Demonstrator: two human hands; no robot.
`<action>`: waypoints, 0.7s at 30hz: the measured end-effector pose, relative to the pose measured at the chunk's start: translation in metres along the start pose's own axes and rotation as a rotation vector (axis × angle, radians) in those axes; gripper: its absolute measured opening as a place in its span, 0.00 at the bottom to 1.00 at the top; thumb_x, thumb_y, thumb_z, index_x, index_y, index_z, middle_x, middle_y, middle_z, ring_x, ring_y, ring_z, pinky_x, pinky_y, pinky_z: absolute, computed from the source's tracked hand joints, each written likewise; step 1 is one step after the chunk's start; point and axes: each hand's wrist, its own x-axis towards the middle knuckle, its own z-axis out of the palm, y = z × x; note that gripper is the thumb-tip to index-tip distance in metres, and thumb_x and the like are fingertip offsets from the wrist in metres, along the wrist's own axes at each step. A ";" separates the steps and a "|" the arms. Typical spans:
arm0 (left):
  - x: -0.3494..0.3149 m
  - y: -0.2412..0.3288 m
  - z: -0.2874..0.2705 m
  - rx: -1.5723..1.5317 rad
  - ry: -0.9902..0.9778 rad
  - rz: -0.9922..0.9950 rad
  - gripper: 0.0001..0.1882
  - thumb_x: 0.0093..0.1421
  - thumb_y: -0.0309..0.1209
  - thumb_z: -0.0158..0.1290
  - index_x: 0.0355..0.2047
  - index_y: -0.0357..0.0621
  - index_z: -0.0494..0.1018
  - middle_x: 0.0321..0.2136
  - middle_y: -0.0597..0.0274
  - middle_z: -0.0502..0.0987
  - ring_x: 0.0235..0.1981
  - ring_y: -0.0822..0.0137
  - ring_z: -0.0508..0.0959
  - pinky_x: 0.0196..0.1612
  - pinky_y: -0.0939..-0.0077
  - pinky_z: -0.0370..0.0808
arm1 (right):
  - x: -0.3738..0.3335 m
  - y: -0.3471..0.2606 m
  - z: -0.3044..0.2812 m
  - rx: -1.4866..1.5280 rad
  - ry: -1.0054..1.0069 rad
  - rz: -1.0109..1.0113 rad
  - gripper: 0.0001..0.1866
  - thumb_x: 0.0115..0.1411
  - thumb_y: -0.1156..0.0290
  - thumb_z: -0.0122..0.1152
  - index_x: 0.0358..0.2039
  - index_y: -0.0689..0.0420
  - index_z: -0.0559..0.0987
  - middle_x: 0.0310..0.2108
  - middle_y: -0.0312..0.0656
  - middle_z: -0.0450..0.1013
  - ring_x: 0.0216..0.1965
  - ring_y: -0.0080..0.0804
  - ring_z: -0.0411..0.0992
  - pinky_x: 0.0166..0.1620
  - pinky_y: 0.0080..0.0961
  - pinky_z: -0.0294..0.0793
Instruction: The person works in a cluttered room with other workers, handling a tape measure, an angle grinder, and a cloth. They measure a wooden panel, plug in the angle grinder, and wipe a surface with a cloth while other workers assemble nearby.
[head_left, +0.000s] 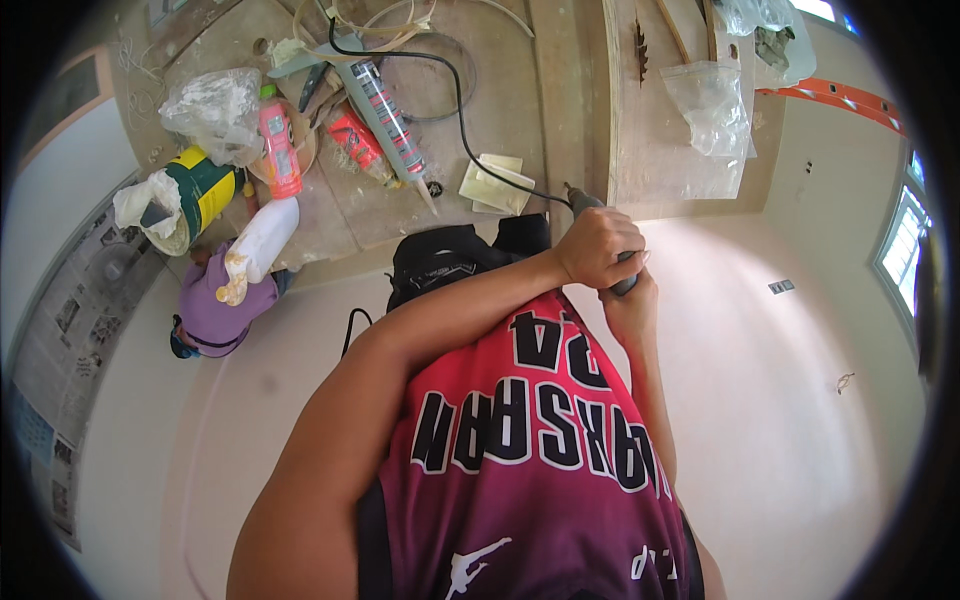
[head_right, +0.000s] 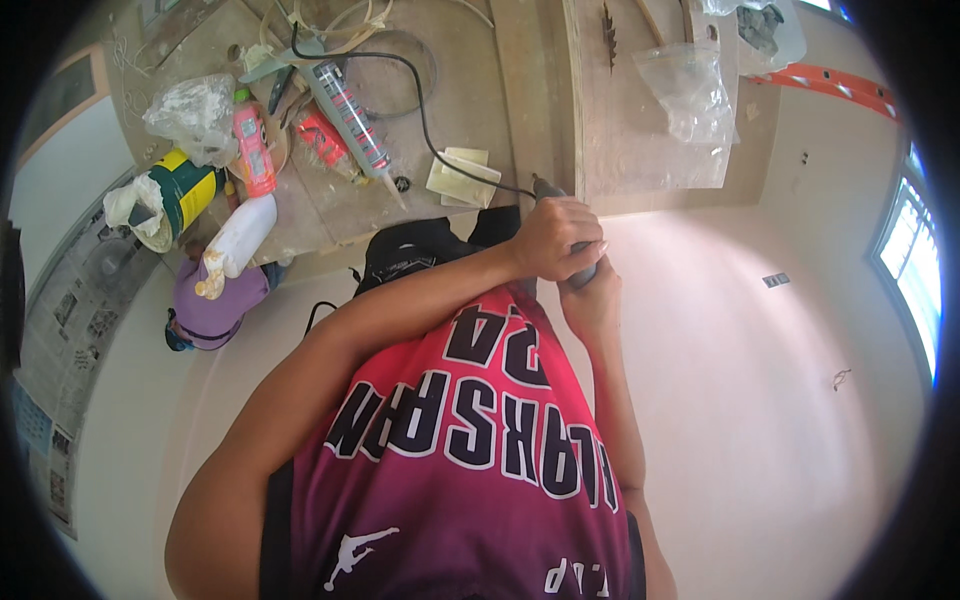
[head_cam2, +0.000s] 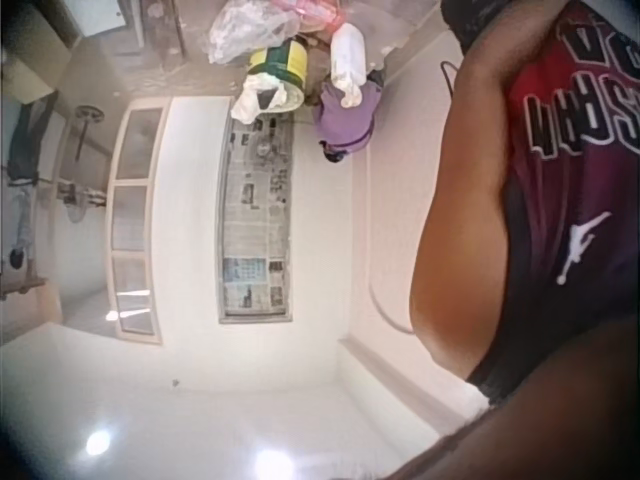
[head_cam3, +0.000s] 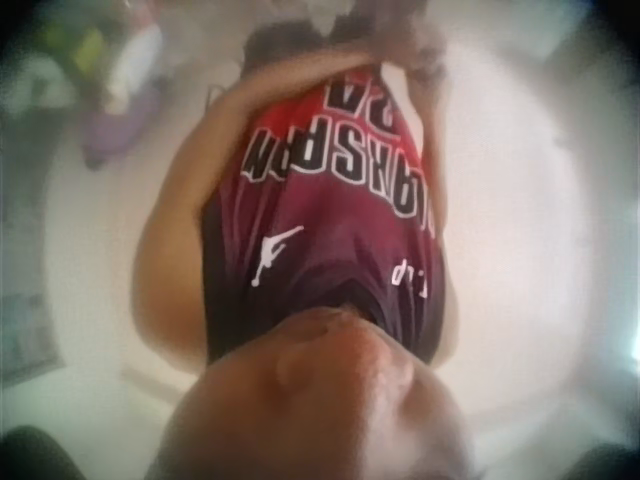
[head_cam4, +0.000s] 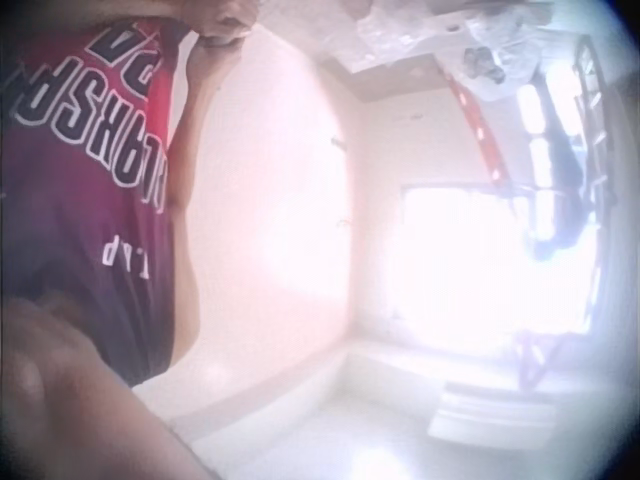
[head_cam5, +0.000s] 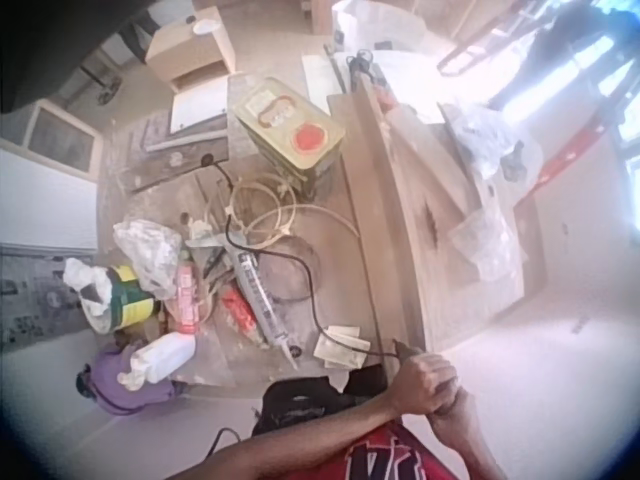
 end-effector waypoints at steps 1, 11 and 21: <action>0.003 0.000 0.001 0.005 0.000 0.000 0.11 0.56 0.33 0.58 0.21 0.41 0.76 0.20 0.52 0.76 0.25 0.49 0.77 0.33 0.58 0.75 | 0.003 -0.003 -0.005 0.002 -0.025 0.012 0.19 0.56 0.72 0.67 0.44 0.72 0.78 0.31 0.63 0.80 0.38 0.62 0.81 0.39 0.44 0.79; -0.009 0.014 -0.003 0.009 -0.006 -0.009 0.09 0.56 0.31 0.57 0.22 0.39 0.77 0.22 0.52 0.78 0.26 0.49 0.79 0.34 0.57 0.75 | -0.017 -0.006 0.003 -0.016 0.064 -0.052 0.17 0.56 0.70 0.71 0.43 0.67 0.79 0.28 0.56 0.81 0.31 0.52 0.82 0.35 0.39 0.78; -0.012 0.017 -0.003 -0.016 -0.006 0.000 0.11 0.58 0.32 0.56 0.23 0.37 0.78 0.22 0.50 0.78 0.26 0.48 0.79 0.35 0.57 0.74 | -0.027 0.006 0.013 0.057 0.072 0.005 0.22 0.57 0.68 0.65 0.50 0.65 0.76 0.30 0.62 0.80 0.37 0.65 0.80 0.38 0.48 0.77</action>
